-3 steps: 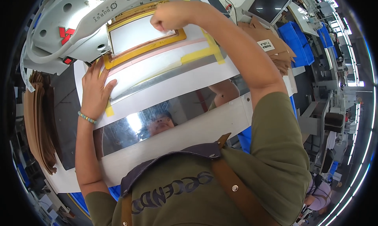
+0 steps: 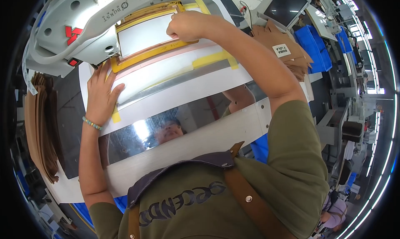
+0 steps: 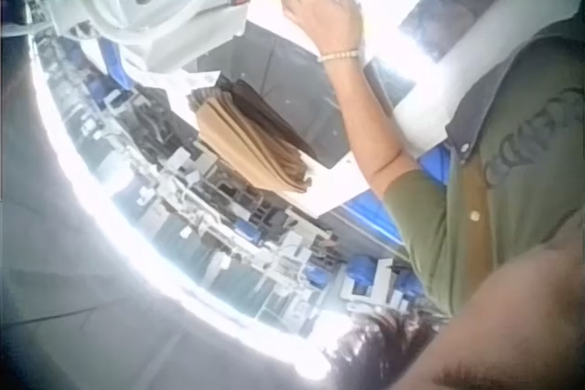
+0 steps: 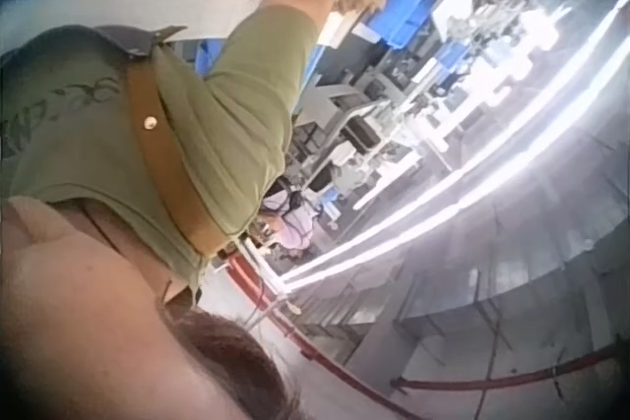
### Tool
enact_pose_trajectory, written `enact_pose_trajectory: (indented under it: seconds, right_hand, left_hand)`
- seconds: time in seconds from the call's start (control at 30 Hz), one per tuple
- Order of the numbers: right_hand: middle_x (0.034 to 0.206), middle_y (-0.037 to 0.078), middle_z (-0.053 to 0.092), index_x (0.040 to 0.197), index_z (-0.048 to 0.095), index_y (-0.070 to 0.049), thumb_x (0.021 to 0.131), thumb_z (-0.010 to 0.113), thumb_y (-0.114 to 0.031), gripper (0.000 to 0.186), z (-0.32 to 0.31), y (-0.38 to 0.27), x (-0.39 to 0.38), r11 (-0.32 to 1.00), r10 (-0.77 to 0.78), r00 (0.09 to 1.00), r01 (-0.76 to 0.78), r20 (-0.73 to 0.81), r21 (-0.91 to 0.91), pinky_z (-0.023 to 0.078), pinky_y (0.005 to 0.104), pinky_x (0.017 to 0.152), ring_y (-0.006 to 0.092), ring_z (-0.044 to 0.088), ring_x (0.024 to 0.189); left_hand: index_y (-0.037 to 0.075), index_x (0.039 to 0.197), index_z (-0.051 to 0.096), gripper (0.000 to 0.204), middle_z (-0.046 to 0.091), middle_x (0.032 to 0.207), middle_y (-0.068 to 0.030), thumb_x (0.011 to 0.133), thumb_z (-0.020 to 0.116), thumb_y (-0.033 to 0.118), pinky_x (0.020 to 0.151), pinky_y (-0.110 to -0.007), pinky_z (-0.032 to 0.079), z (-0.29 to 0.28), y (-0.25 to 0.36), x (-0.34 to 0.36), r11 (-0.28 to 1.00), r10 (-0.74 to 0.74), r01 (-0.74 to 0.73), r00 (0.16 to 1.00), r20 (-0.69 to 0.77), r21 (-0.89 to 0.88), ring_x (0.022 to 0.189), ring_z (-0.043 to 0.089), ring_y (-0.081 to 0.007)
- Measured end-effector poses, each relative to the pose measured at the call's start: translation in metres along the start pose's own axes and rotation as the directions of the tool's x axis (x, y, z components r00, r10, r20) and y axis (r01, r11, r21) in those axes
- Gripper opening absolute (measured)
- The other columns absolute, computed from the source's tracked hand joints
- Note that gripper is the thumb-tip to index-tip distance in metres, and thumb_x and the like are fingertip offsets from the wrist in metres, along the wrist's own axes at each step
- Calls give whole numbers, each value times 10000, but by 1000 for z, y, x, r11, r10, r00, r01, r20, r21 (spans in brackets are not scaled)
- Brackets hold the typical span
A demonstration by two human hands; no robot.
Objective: Using an industrial sewing machine to stitch brand labels onto leather bag components.
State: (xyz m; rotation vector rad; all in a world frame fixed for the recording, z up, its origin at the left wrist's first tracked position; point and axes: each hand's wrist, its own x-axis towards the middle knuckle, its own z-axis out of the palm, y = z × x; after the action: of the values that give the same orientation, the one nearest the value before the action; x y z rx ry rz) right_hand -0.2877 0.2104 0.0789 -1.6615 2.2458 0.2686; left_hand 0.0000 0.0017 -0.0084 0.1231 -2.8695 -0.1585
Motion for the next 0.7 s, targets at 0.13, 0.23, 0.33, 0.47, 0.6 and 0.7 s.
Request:
enact_pose_trajectory:
  seconds: [0.13, 0.23, 0.33, 0.47, 0.6, 0.7]
  right_hand:
    - [883, 140, 668, 783, 719, -60, 917, 680, -99, 145, 15, 8, 2, 955, -155, 950, 73, -272, -289, 540, 438, 804, 310, 654, 891]
    - [945, 161, 696, 831, 671, -14, 885, 611, 0, 83, -5, -12, 10, 998, -55, 957, 62, -283, 15, 531, 414, 865, 273, 650, 933]
    - [976, 108, 703, 933, 640, -7, 944, 555, -5, 85, 4, -29, 28, 749, -112, 939, 294, -324, 593, 531, 359, 908, 204, 672, 992]
    - [1008, 119, 725, 1037, 644, -14, 995, 507, -64, 153, 10, -81, 56, 655, -5, 982, 147, -189, 741, 535, 365, 904, 221, 690, 1009]
    - [991, 95, 744, 1120, 710, 17, 1053, 563, -114, 208, 21, -92, 67, 665, -13, 963, 208, -268, 717, 535, 341, 876, 174, 675, 923]
    - [1217, 146, 725, 1232, 666, 10, 919, 522, -40, 348, 18, -71, 34, 723, 126, 954, 100, -273, 684, 544, 364, 929, 240, 698, 1097]
  left_hand:
    - [74, 1459, 638, 581, 454, 1651, -185, 1056, 579, 489, 1242, -531, 276, -2, 0, 1, 1000, 8, -8, 1000, 5, -8, 1513, 373, -425]
    - [79, 1471, 631, 590, 451, 1654, -183, 1062, 573, 500, 1246, -530, 276, 1, -1, -2, 999, -17, 17, 1000, 15, -27, 1518, 369, -432]
    - [85, 1485, 622, 597, 447, 1658, -183, 1069, 561, 509, 1250, -530, 274, 0, -2, 1, 999, 1, 0, 1000, 18, -35, 1533, 355, -439]
    - [71, 1495, 586, 592, 434, 1656, -181, 1067, 574, 480, 1230, -531, 291, -3, -4, -4, 999, 5, -4, 1000, 12, -42, 1529, 370, -406]
    - [56, 1488, 593, 599, 435, 1664, -184, 1042, 628, 454, 1233, -527, 311, -6, -3, -1, 998, -2, 4, 1000, 26, -64, 1545, 363, -418]
    - [45, 1534, 528, 666, 444, 1659, -194, 1033, 633, 471, 1231, -505, 347, -30, -6, -12, 997, 22, -27, 998, -61, -77, 1567, 352, -405]
